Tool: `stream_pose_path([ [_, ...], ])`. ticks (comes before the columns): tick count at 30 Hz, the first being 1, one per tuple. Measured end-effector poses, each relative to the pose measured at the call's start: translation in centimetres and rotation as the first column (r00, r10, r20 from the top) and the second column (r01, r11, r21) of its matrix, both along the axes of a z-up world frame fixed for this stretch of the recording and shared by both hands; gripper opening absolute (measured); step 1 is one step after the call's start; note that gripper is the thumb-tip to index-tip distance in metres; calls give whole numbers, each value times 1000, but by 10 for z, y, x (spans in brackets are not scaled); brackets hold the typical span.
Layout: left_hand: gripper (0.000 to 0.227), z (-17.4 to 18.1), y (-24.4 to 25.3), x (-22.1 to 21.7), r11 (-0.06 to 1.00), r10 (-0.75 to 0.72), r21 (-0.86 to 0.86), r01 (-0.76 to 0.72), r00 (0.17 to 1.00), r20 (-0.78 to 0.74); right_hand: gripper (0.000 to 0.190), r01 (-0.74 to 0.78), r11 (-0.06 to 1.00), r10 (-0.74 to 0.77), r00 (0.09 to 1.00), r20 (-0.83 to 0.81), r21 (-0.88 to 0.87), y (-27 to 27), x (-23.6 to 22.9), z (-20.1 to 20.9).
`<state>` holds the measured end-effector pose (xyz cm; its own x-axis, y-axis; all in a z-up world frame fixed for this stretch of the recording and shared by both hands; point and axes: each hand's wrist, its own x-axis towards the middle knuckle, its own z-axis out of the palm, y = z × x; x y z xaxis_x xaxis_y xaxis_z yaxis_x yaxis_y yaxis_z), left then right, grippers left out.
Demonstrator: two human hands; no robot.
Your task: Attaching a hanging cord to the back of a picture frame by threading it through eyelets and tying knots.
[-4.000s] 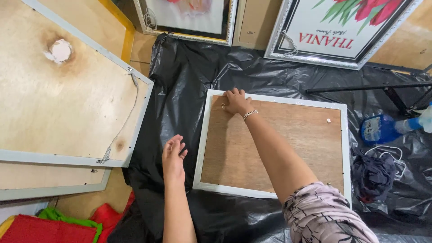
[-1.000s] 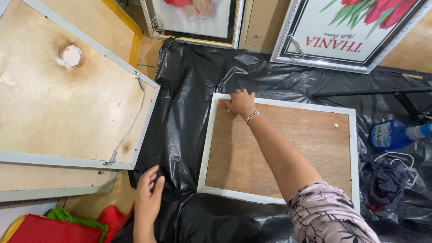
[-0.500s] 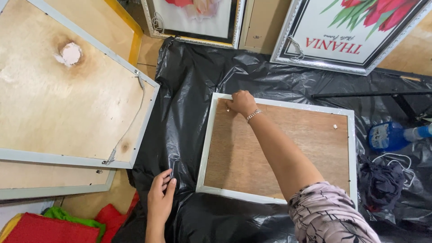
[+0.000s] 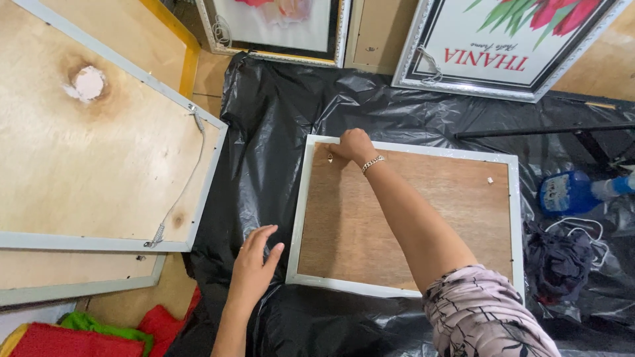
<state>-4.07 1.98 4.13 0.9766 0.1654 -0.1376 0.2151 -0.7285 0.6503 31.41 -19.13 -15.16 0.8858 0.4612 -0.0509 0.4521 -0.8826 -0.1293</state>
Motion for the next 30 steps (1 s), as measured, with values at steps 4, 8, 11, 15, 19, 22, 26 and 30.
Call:
stream_pose_path([
  [4,43,-10,-1,1,998,-57,-6,58,996,70,40,88,983,-71,991,-110,160,-7,9,-3],
  [8,43,-13,8,-4,996,-94,13,93,992,84,32,-76,997,76,996,-44,6,-13,26,-23],
  [11,43,-11,16,-8,997,-76,31,73,993,86,26,-92,996,90,981,-173,-4,-12,20,13],
  [15,41,-12,21,-11,999,-32,8,31,995,99,24,-117,993,121,942,-314,31,-12,12,55],
  [19,41,-12,15,-2,999,-51,3,52,987,154,26,-177,980,191,963,-188,89,-13,17,41],
  [22,43,-8,8,12,996,-85,45,77,977,193,19,-202,973,218,960,-177,108,-7,9,55],
  [26,44,-4,-3,42,960,-262,81,269,961,-87,19,-294,881,309,951,-22,-370,-4,-7,79],
  [30,50,-15,-18,83,899,-403,119,421,902,-154,15,-295,865,324,946,3,-405,-5,-6,73],
])
